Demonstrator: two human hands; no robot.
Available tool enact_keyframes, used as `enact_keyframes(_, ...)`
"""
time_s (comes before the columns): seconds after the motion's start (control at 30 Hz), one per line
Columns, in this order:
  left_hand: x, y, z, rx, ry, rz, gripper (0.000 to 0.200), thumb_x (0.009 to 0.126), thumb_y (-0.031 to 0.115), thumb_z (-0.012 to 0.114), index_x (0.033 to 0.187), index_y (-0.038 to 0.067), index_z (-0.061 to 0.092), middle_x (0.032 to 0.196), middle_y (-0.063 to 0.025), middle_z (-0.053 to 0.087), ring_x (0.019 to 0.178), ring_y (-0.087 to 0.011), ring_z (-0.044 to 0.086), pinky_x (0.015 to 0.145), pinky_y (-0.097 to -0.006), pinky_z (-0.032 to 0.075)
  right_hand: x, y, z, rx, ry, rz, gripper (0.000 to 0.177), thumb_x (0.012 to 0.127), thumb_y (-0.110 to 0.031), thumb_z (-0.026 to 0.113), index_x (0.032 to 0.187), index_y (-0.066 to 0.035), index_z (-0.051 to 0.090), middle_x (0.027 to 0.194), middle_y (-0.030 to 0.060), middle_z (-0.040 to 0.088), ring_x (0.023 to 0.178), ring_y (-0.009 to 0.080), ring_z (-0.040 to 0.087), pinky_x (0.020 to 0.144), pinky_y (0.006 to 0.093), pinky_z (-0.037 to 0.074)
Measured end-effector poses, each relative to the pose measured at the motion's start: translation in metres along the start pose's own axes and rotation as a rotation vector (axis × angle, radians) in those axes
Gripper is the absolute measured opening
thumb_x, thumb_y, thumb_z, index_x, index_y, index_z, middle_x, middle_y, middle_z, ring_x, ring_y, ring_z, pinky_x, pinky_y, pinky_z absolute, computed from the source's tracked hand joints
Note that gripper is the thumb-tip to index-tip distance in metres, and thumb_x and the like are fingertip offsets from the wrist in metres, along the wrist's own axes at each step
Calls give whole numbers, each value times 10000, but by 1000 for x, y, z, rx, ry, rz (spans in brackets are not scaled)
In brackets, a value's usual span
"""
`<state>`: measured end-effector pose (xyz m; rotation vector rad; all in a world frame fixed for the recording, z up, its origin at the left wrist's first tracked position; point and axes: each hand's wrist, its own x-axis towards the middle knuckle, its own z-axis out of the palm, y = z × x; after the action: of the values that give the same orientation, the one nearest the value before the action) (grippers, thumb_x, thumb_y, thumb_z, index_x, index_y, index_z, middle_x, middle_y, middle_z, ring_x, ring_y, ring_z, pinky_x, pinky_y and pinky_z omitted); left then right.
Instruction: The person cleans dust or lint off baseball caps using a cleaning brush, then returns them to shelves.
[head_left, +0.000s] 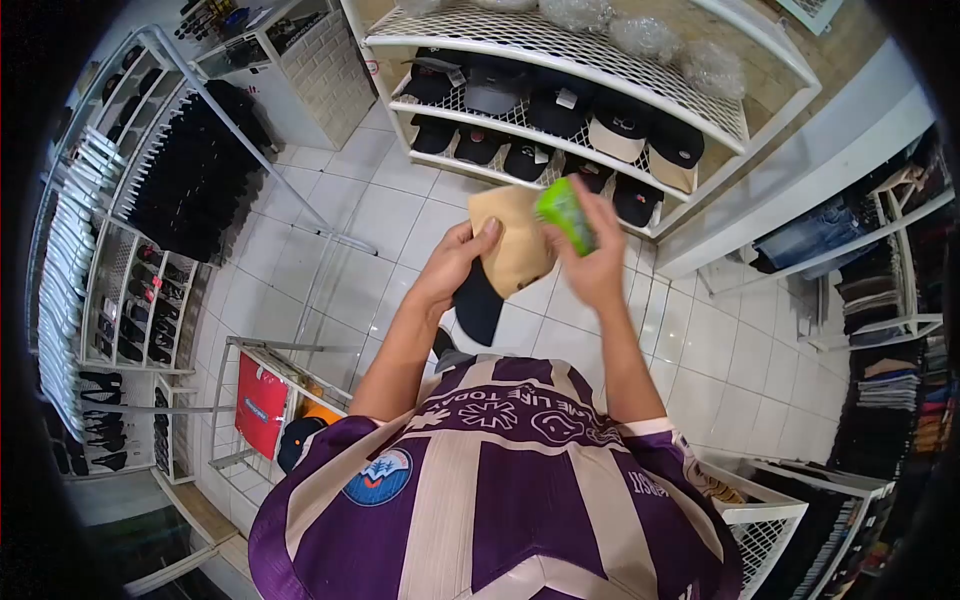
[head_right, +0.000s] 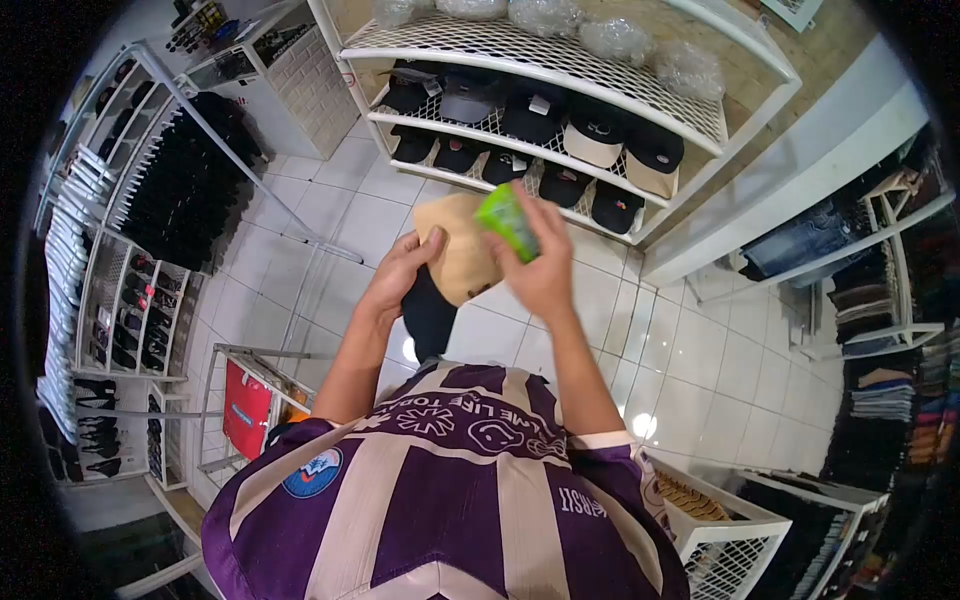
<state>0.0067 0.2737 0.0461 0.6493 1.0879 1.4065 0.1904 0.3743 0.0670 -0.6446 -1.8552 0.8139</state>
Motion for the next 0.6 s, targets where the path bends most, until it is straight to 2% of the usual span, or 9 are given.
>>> enact_keyframes(0.07,9,1,6,-68,48,57,429,1050,355,570,1242,-26,614,1119,-95,708,958,-147,687,838,-290,551,-33,6,23,-181,-68,-210,665,743,-133,848,1365,-51,627,1128,142,637,1032,296,621,934,386,490)
enact_keyframes(0.1,14,3,6,-138,100,123,424,1050,359,569,1230,-22,621,1106,-89,710,948,-142,686,835,-290,551,-43,-5,24,-274,-244,-284,666,721,-157,857,1343,-49,644,1124,151,628,1009,325,615,914,406,486)
enact_keyframes(0.2,14,0,0,-124,91,50,413,1051,359,568,1253,2,611,1101,-89,710,947,-141,687,834,-290,552,-42,-2,22,-132,-282,-209,661,741,-138,838,1362,-47,629,1118,160,624,1009,325,611,912,415,477)
enact_keyframes(0.27,13,-10,3,-60,82,24,427,1050,365,568,1278,4,593,1093,-87,707,953,-147,689,830,-296,559,-22,6,15,-292,15,-208,645,755,-156,815,1366,-62,628,1130,146,618,1031,340,596,880,407,478)
enact_keyframes(0.3,9,-10,5,-62,82,14,427,1050,365,568,1278,4,593,1093,-87,707,953,-147,689,830,-296,559,-18,5,16,-294,12,-199,645,755,-156,815,1366,-62,628,1130,146,618,1031,340,596,880,407,478)
enact_keyframes(0.37,8,-3,11,-26,104,88,435,1050,368,568,1279,-1,592,1100,-78,707,955,-145,688,829,-298,561,-9,3,21,-71,36,27,684,749,-138,812,1396,-58,605,1126,163,614,1017,352,598,873,407,487)
enact_keyframes(0.43,15,-9,0,-125,76,157,436,1050,367,569,1281,-2,590,1116,-75,706,952,-146,690,832,-294,559,-32,-2,24,-239,-89,-204,702,721,-118,816,1387,-32,612,1123,181,609,1005,375,596,889,422,498)
enact_keyframes(0.53,7,-12,-4,-12,10,74,432,1048,356,577,1292,-1,588,1142,-77,703,970,-144,690,847,-295,559,-21,19,22,-204,-40,-196,612,779,-123,790,1359,-12,627,1098,194,618,985,394,602,897,423,495)
enact_keyframes(0.6,1,-16,-6,-34,-35,69,423,1049,347,578,1291,0,592,1148,-75,703,985,-139,687,858,-293,555,-1,48,18,-105,-44,162,534,878,-121,732,1381,-1,601,1103,191,644,1009,344,634,933,384,492)
